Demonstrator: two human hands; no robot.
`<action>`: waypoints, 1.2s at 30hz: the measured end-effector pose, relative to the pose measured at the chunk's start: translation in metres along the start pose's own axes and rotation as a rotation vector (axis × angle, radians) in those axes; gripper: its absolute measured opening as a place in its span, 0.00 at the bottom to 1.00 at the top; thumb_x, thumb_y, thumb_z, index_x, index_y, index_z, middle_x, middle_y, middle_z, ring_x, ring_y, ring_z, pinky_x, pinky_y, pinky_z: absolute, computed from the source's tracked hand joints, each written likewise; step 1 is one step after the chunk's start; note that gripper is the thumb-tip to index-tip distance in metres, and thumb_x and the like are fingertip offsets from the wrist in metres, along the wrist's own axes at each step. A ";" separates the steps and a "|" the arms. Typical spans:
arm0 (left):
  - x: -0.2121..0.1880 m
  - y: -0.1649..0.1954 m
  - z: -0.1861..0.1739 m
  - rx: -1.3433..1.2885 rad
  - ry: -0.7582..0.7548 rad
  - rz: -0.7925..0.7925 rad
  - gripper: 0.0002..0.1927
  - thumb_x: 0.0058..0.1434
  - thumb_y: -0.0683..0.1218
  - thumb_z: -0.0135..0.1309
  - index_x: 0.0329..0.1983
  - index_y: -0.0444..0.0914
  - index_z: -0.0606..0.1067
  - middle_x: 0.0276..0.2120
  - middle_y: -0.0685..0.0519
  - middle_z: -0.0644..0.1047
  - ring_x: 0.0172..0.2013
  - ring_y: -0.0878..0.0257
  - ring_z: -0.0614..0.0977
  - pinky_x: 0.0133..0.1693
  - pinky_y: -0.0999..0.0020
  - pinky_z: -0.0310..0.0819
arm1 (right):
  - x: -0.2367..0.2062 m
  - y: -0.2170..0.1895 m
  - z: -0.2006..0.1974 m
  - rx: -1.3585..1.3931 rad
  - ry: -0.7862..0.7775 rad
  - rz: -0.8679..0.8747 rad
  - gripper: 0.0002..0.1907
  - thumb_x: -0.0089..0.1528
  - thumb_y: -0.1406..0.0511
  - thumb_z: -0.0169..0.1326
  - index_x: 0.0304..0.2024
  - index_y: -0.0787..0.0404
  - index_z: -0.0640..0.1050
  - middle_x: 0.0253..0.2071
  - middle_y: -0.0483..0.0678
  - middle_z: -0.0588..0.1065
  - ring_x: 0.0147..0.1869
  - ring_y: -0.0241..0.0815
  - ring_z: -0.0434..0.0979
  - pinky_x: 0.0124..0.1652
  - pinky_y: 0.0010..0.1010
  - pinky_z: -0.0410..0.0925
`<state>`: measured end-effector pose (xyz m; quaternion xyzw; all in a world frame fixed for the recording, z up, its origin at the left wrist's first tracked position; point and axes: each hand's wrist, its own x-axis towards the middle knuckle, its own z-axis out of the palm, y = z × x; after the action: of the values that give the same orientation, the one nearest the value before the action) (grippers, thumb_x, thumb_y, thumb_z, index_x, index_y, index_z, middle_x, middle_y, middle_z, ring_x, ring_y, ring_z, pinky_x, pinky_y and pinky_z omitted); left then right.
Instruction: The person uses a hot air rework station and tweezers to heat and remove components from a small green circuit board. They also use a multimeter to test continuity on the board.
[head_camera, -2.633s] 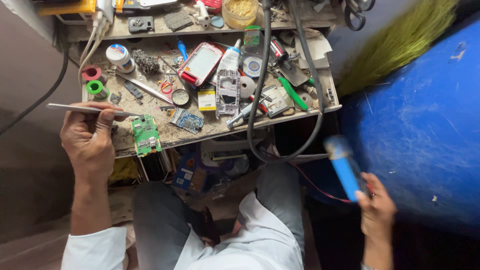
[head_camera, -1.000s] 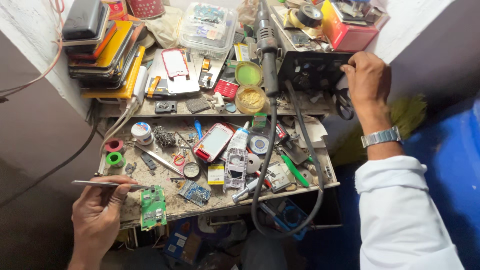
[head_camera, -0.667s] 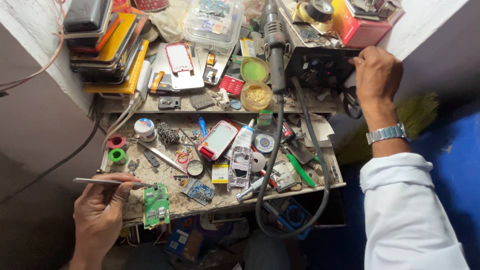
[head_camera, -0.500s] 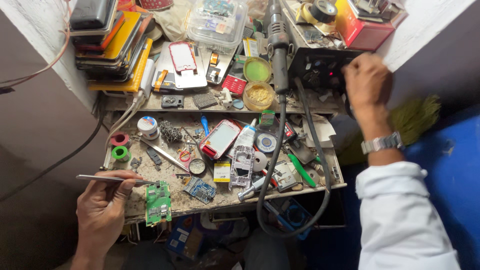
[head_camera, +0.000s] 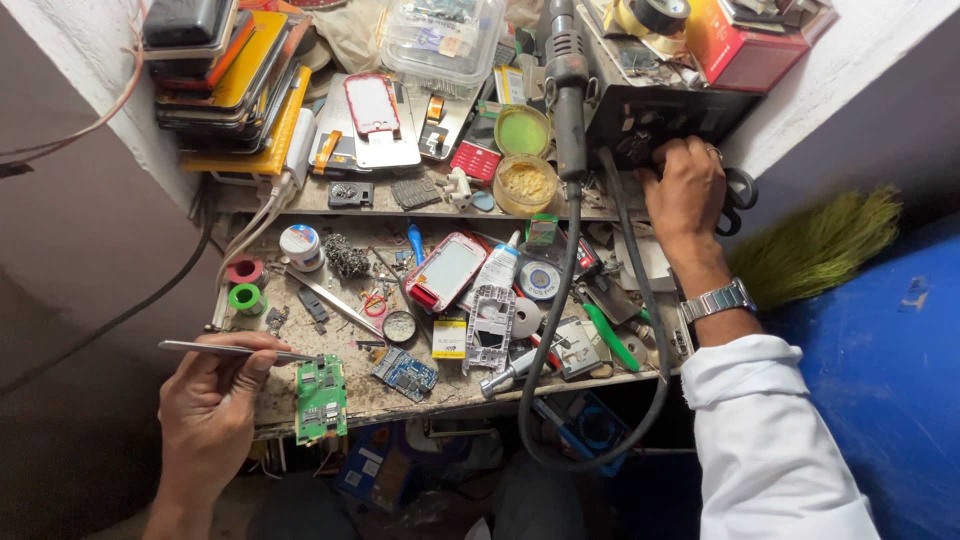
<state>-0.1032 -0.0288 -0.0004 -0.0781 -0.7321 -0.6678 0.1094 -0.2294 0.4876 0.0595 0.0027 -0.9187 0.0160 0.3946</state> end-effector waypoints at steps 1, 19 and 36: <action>0.000 0.000 0.000 0.018 -0.001 0.012 0.06 0.68 0.39 0.53 0.46 0.34 0.75 0.39 0.49 0.82 0.43 0.65 0.84 0.46 0.71 0.82 | -0.001 0.000 0.000 0.000 0.001 -0.005 0.15 0.52 0.69 0.72 0.37 0.62 0.79 0.40 0.53 0.76 0.48 0.57 0.75 0.49 0.45 0.69; 0.001 -0.003 0.001 0.000 0.019 0.011 0.05 0.68 0.40 0.54 0.46 0.34 0.76 0.39 0.50 0.82 0.42 0.67 0.83 0.46 0.72 0.78 | -0.002 -0.037 -0.027 0.441 -0.095 0.181 0.16 0.63 0.60 0.70 0.42 0.62 0.79 0.38 0.47 0.78 0.42 0.41 0.78 0.44 0.34 0.71; -0.014 0.031 -0.002 0.050 -0.011 0.179 0.06 0.68 0.43 0.57 0.44 0.35 0.77 0.35 0.53 0.81 0.37 0.69 0.82 0.39 0.70 0.78 | 0.039 -0.131 -0.144 1.364 -0.042 0.264 0.17 0.67 0.63 0.61 0.51 0.67 0.73 0.37 0.48 0.77 0.36 0.34 0.77 0.38 0.23 0.71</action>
<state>-0.0813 -0.0270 0.0260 -0.1441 -0.7391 -0.6365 0.1667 -0.1501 0.3612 0.1904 0.1389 -0.7035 0.6376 0.2815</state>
